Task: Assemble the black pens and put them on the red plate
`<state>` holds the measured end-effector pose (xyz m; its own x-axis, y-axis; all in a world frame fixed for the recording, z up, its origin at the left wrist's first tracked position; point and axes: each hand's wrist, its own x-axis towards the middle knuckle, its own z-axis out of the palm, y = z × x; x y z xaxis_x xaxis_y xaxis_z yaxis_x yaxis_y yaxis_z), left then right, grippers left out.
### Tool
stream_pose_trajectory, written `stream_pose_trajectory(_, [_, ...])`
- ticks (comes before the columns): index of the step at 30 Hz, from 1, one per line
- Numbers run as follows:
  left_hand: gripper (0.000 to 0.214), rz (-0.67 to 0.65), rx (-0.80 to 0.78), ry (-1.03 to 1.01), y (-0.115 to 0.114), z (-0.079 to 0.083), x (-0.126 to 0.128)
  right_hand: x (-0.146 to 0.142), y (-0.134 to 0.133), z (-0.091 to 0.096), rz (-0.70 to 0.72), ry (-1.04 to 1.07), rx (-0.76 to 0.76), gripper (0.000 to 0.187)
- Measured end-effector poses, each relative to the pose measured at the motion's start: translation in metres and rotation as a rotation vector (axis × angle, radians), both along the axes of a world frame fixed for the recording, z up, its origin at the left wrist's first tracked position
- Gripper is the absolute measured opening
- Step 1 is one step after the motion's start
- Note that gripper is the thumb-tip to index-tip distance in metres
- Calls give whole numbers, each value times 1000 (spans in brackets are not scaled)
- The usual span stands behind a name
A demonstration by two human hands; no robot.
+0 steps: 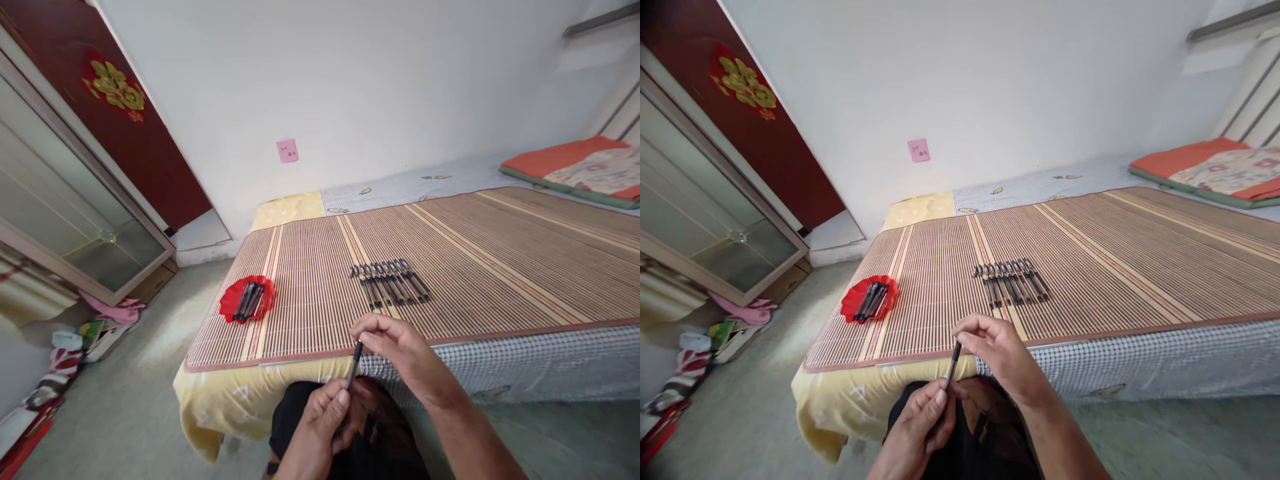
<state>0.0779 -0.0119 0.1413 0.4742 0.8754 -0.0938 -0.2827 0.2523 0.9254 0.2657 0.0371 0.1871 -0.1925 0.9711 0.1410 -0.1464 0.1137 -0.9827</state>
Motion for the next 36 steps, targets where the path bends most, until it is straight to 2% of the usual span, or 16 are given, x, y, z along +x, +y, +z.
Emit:
stream_pose_trajectory(6, [43, 18, -4, -11, -1, 0, 0, 2, 5, -10, -17, -29, -27, 32])
stream_pose_trajectory(12, [44, 16, -18, 5, 0, 1, 1, 0, 4, -7, 20, -47, -13, 23])
stream_pose_trajectory(18, [44, 3, -25, 20, 0, 1, -2, -2, 8, -9, -40, -31, -10, 34])
stream_pose_trajectory(26, [45, 11, -68, 42, 1, 1, -3, -3, 8, -10, 14, -66, -36, 27])
stream_pose_trajectory(32, [45, 46, -123, 49, 2, 4, -2, -6, 13, -14, -18, 20, -37, 40])
stream_pose_trajectory(36, [44, 59, -128, 52, 2, 4, -2, -6, 15, -18, 20, 14, -41, 29])
